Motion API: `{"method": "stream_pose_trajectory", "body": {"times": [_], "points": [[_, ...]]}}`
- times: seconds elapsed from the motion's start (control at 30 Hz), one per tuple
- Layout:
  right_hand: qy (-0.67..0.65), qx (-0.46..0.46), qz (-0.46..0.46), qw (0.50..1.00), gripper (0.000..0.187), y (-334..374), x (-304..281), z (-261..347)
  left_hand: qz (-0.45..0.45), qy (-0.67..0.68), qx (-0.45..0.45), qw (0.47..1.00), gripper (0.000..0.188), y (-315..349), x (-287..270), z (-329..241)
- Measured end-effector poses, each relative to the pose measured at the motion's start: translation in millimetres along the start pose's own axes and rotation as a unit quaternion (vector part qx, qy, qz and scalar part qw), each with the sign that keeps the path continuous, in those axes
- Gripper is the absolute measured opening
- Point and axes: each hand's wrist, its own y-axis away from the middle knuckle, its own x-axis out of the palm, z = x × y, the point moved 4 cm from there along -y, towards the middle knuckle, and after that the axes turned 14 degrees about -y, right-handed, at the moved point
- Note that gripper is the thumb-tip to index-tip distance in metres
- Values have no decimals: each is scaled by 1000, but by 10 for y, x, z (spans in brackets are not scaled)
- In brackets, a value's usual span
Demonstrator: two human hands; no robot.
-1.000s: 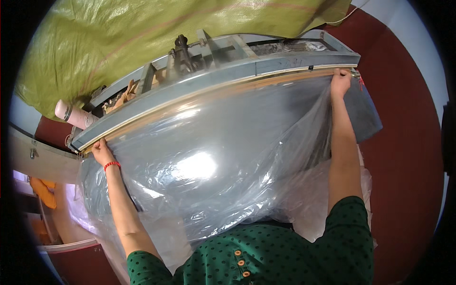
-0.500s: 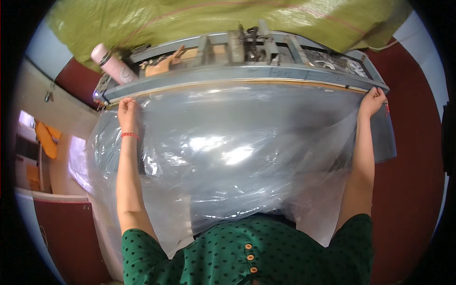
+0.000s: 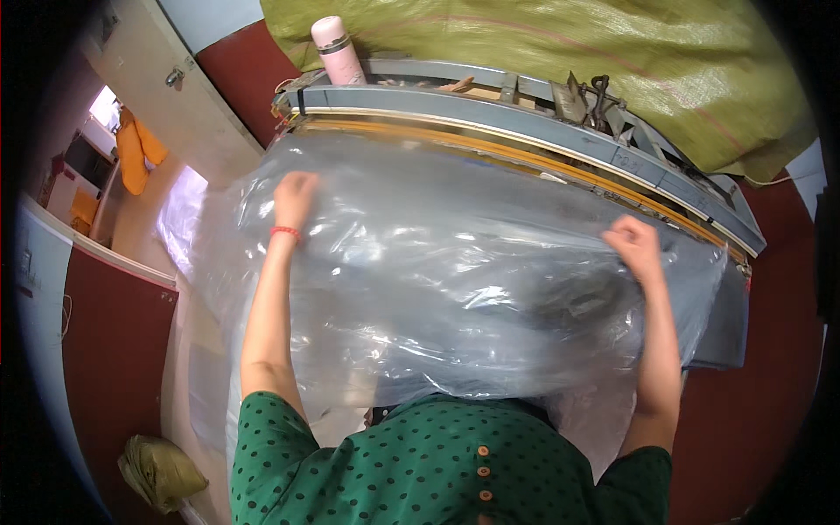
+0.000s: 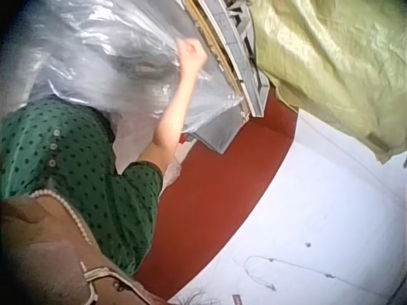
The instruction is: Positioning and smoothing a large plastic film on an industrial sealer machine.
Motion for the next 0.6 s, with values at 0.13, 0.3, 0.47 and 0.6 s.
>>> {"method": "stream_pose_trajectory", "body": {"times": [0.13,0.3,0.47,0.6], "points": [[169,28,-216,961,16,658,-1342,-720,34,-219,204,954,52,266,100,-281],[252,72,-292,920,21,1801,-2471,-1199,203,-247,279,905,65,1035,39,-1368],[250,80,-327,908,24,2095,-2731,-1346,158,-148,241,946,64,993,11,-1394],[241,80,-338,906,26,2143,-2777,-1393,129,-199,246,940,59,766,66,-1316]]}}
